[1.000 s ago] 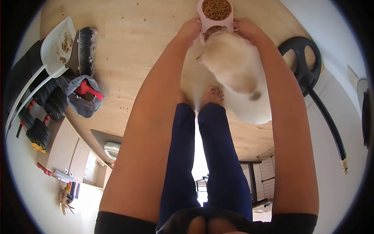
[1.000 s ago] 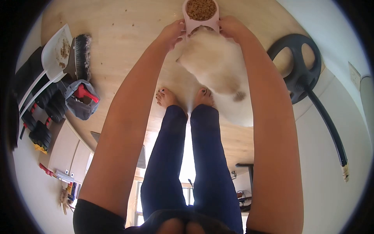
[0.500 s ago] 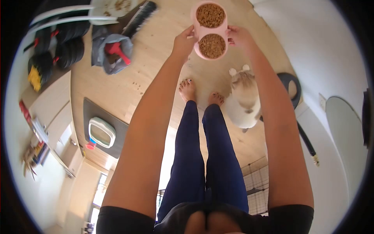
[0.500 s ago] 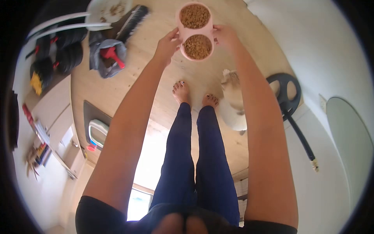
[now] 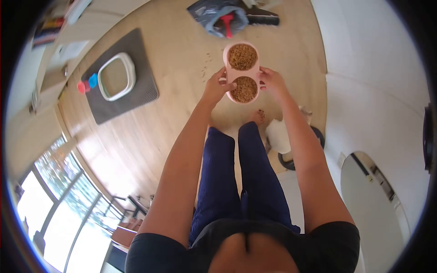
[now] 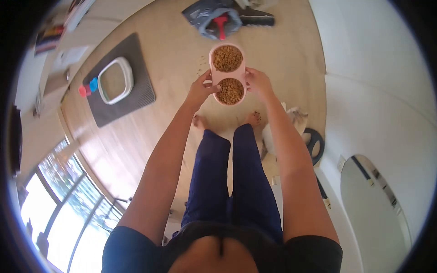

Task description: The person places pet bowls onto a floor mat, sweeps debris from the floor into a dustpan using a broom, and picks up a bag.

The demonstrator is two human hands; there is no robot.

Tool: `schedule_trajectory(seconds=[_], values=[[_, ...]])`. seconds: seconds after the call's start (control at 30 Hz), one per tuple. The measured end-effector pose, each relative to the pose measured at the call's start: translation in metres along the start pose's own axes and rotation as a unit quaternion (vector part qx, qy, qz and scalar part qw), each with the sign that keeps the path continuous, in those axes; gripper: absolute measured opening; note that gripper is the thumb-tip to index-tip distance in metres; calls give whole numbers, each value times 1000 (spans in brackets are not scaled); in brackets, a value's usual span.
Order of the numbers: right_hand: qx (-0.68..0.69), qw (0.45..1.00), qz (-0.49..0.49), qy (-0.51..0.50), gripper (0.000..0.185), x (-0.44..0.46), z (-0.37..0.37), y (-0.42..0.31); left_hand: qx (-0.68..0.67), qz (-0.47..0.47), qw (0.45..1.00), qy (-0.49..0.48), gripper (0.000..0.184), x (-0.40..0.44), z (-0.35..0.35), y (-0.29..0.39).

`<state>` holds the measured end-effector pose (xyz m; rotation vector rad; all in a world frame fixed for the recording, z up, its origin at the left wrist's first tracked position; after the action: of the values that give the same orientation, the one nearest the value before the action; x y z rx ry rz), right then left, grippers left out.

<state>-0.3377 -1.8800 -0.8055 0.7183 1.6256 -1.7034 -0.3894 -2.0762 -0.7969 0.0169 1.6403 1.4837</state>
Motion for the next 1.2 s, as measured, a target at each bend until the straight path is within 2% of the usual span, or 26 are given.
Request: schedule_trajectory(seconds=[0.03,0.07,0.13,0.23,0.33,0.37,0.43,0.57,0.63,0.7,0.8,0.93,1.03,1.13,1.2], values=[[-44,999,13,-3,41,0,27,-8,-24,7,1000,7,61,-23,-23,-6],[-61,998,12,-11,41,2,55,-16,-36,14,999,20,61,-43,-45,-13],[-114,993,-7,-11,37,9,100,-34,-205,-39,976,63,50,-74,-78,-37],[-230,972,-27,-38,33,29,210,-65,-310,-17,944,109,42,-141,-155,-65],[-357,931,-74,-31,29,58,317,-87,-332,-28,926,177,37,-197,-235,-107],[-373,924,-70,-49,29,68,331,-80,-349,-28,917,193,37,-204,-238,-126],[-428,900,-52,-66,28,87,418,-91,-373,-18,903,214,33,-247,-300,-152],[-452,880,-80,-125,29,114,581,-109,-379,-24,876,296,32,-338,-408,-182],[-508,838,-126,-153,29,126,652,-114,-410,-7,841,352,30,-371,-449,-206],[-515,827,-126,-186,29,145,717,-122,-424,4,811,403,29,-399,-491,-222],[-546,794,-150,-220,28,165,810,-130,-448,-22,768,456,29,-432,-538,-241],[-584,759,-167,-233,28,211,896,-158,-503,21,718,481,31,-441,-621,-253],[-572,754,-184,-265,28,265,974,-179,-496,-10,721,484,31,-442,-703,-281],[-576,756,-135,-279,29,315,1027,-185,-505,-13,728,463,30,-425,-787,-311],[-568,766,-157,-256,29,371,1070,-196,-521,-8,720,458,29,-402,-854,-343]])
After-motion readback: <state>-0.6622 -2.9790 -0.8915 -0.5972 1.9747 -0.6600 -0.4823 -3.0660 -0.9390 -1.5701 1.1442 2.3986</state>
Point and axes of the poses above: each hand's wrist, its own x-axis towards the middle knuckle, its own z-axis out of the palm, y = z × x, the point moved 6 cm from there along x, towards the middle knuckle, and after that the axes turned 14 degrees about -y, right-handed, at the moved point
